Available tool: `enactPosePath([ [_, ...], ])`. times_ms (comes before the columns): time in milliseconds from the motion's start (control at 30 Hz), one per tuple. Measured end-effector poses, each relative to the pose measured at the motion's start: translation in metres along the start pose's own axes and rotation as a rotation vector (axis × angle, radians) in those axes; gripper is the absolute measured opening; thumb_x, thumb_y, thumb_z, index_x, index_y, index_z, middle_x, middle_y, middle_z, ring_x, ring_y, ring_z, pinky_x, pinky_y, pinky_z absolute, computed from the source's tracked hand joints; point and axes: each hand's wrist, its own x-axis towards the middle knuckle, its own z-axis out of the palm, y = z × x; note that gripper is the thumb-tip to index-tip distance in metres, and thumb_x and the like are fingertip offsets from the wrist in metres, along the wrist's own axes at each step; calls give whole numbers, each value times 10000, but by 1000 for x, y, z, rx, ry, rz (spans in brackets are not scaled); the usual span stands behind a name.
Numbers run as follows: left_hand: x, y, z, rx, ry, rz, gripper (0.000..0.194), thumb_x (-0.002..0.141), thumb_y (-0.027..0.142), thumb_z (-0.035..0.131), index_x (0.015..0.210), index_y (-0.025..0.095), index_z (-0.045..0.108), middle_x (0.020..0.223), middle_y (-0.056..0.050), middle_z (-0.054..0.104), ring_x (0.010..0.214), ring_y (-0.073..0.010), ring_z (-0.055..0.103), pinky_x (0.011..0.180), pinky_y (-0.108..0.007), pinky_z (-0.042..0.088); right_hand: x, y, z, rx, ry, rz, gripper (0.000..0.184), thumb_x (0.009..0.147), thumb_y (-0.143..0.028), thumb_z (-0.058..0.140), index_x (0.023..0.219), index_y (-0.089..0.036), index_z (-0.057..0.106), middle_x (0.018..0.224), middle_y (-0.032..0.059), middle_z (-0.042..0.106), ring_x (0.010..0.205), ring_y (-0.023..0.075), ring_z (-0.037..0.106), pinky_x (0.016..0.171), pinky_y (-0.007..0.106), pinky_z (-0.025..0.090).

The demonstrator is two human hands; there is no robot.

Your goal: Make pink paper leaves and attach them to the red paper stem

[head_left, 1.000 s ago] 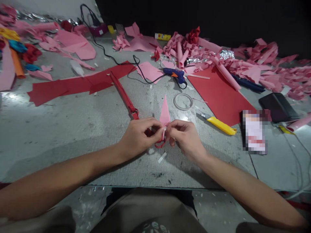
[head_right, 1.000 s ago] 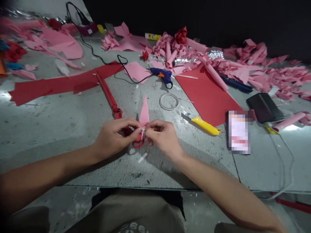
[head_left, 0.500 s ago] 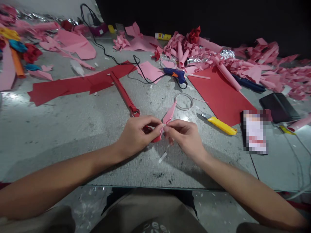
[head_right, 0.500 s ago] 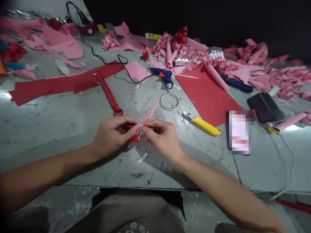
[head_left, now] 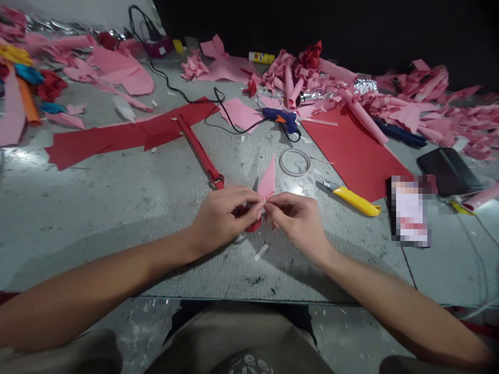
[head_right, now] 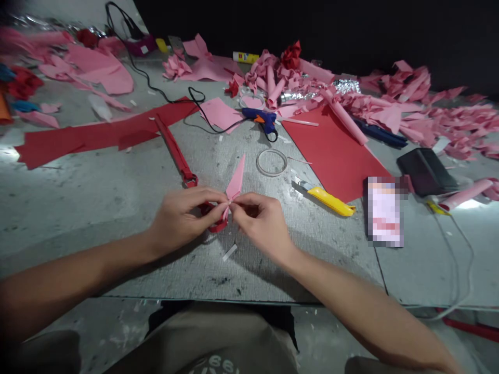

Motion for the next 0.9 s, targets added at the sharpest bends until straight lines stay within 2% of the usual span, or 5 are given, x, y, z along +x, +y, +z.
enactPosePath([
  [133,0,-1,0,18,-7,35,99,1040,179,707,961,193,765,932,-30,824,835,-164,751,794,-298,563,-1,0,0,-14,8,6,153,886,-313,756,785,-199,770,612,-14,671,488,113,560,474,263,442],
  [433,1,-2,0,-34,-21,-12,121,1043,195,702,944,190,770,899,-29,800,813,-158,726,775,-297,544,-1,1,-2,-52,9,-10,164,907,-321,738,791,-212,776,617,-9,678,488,117,545,488,276,433],
  [633,0,0,3,-72,-40,-22,106,1026,177,705,934,185,757,879,-18,780,780,-145,701,727,-279,522,-2,3,0,-122,46,-63,123,832,-277,737,729,-212,716,655,-13,652,603,131,560,560,273,444],
  [900,0,4,6,-136,2,-106,89,983,175,728,896,184,749,817,0,759,702,-122,664,642,-240,501,-4,1,2,-101,72,-51,89,770,-237,720,696,-215,676,657,-18,620,620,134,537,574,274,437],
])
